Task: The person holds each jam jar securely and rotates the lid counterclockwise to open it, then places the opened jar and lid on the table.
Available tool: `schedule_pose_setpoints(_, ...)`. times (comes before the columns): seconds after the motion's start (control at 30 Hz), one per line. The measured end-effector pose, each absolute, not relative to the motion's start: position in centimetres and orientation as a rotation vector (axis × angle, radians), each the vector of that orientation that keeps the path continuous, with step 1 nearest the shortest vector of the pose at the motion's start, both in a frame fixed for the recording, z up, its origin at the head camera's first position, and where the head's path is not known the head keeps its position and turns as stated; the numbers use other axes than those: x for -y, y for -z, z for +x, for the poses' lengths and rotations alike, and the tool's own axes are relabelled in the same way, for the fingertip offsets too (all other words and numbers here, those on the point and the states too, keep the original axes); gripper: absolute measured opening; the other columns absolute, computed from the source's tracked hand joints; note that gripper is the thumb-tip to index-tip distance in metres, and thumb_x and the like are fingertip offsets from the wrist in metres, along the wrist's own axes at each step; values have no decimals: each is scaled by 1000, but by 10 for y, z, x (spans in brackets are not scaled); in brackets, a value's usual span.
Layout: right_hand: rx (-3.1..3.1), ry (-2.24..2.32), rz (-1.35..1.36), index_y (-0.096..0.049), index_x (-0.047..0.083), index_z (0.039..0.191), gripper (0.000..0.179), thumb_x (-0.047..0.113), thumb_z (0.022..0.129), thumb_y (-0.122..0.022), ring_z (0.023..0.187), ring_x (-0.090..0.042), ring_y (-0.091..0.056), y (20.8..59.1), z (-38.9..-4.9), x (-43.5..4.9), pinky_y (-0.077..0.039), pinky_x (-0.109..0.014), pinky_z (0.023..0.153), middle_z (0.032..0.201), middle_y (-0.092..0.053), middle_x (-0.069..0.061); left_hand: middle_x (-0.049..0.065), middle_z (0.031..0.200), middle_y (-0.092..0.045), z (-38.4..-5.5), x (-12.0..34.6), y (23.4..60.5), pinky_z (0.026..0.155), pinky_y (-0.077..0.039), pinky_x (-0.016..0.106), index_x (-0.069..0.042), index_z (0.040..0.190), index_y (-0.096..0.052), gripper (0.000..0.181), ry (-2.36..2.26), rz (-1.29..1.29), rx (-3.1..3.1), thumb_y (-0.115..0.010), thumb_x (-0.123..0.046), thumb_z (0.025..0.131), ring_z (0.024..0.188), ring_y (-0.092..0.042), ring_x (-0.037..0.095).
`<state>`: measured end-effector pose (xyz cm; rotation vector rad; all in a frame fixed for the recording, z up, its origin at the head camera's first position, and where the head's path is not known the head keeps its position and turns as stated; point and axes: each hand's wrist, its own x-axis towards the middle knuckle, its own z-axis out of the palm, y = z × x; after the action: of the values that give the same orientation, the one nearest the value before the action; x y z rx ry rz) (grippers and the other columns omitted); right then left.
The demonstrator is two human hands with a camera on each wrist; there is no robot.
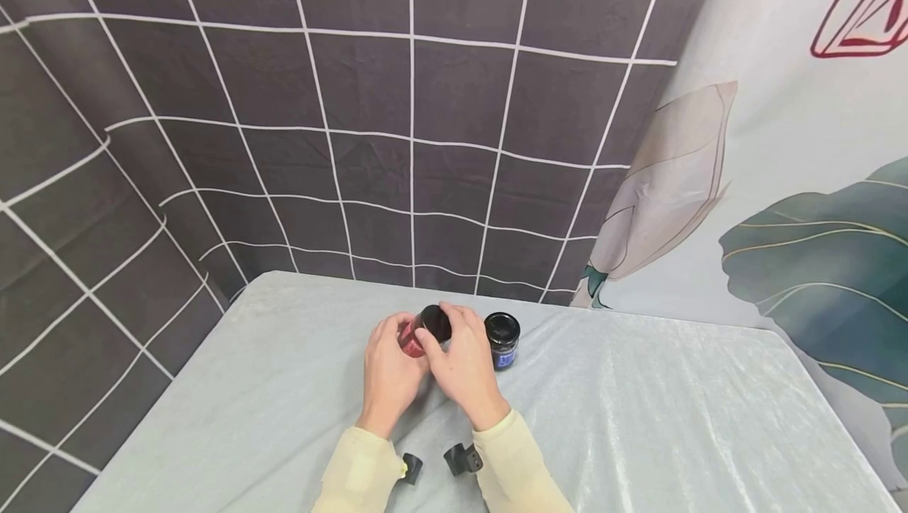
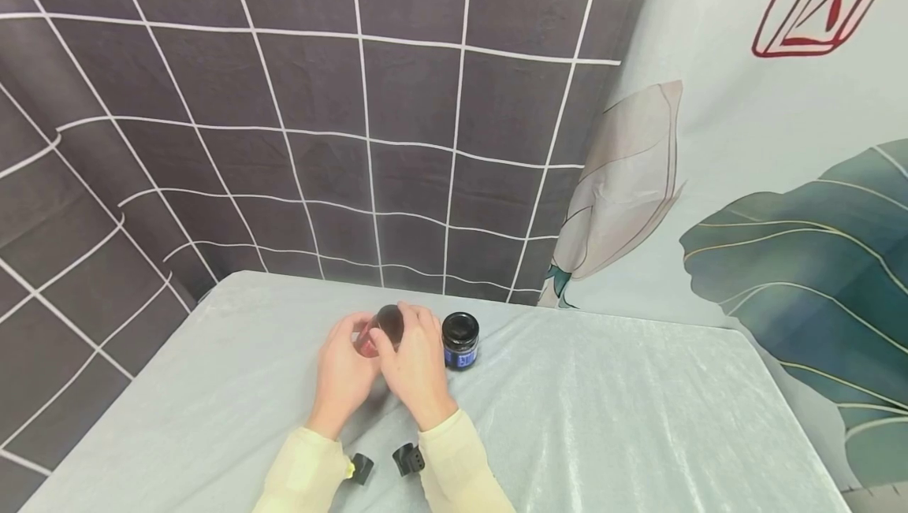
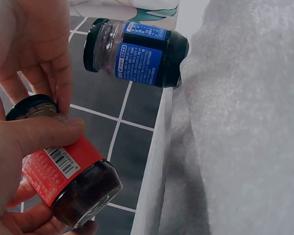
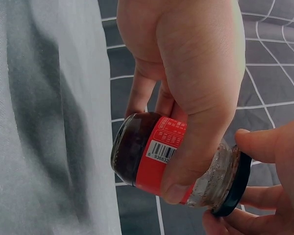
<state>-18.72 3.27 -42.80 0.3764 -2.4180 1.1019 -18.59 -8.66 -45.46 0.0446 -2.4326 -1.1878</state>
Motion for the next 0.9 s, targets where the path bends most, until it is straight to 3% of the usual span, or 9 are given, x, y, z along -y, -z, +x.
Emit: schedule_pose_setpoints(0.9, 2424, -1113, 411, -62, -7, 127, 49, 22, 89, -72, 115, -37, -58, 428, -187, -32, -46, -47, 101, 122, -64, -20, 11, 113, -65, -186, 88, 455, 95, -50, 48, -5, 114, -65, 46, 1197, 40, 2424, -84, -15, 74, 111, -60, 30)
